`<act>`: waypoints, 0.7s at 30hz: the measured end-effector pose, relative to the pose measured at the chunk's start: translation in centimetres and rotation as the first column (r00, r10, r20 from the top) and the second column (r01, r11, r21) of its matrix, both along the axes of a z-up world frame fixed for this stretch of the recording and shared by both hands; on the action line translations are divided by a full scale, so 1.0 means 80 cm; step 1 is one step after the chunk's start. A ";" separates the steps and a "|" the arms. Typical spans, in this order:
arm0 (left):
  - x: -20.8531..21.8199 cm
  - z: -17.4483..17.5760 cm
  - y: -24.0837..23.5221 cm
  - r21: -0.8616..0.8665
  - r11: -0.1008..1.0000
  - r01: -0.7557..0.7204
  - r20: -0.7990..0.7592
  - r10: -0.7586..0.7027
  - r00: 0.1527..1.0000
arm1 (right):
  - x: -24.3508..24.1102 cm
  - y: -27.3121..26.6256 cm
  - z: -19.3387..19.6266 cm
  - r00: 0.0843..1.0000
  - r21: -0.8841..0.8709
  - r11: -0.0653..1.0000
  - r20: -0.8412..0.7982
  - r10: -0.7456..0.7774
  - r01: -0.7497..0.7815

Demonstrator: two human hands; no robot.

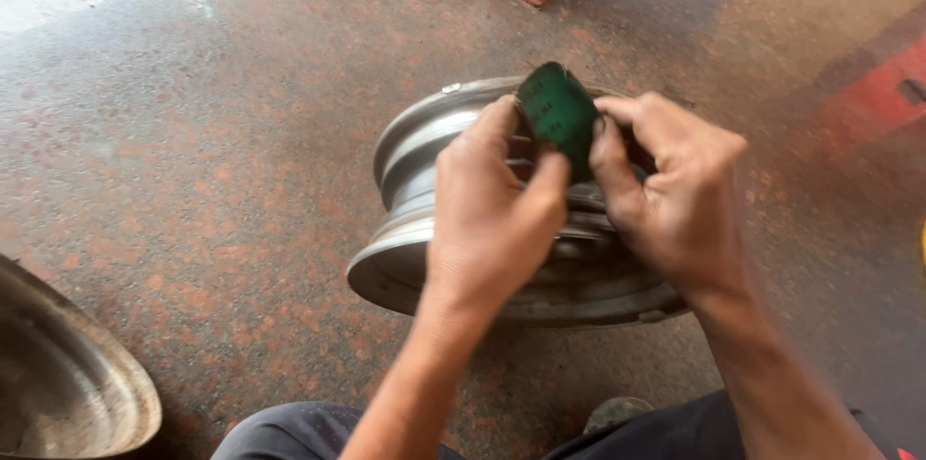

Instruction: The person scrubs a metal wheel rim with a green scouring pad, focusing on the outer edge and inner surfaces. They rotate the rim to access different areas and continue scrubbing until the end of the clip.

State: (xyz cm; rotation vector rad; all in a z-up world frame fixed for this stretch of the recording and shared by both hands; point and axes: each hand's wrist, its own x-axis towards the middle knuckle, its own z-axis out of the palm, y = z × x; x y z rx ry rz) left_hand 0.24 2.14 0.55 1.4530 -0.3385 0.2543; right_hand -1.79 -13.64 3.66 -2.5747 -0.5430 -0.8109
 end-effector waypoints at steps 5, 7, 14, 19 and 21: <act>0.000 -0.006 0.009 -0.264 0.952 0.153 -0.015 -0.162 0.987 | 0.010 -0.010 0.000 0.953 0.395 0.918 -0.291 0.088 0.036; 0.000 -0.012 0.005 -0.302 0.938 0.169 0.016 -0.173 0.985 | 0.015 -0.018 -0.003 0.892 0.541 0.841 -0.394 0.224 0.028; 0.006 -0.028 0.002 -0.287 0.933 0.215 -0.031 -0.234 0.972 | 0.017 -0.049 -0.017 0.854 0.686 0.727 -0.354 0.381 -0.040; 0.004 -0.025 -0.002 -0.309 0.942 0.129 -0.082 -0.161 0.983 | 0.017 -0.048 -0.012 0.829 0.694 0.720 -0.407 0.383 0.008; 0.002 -0.025 -0.003 -0.285 0.956 0.076 -0.091 -0.106 0.990 | 0.017 -0.047 -0.004 0.740 0.811 0.585 -0.408 0.535 0.024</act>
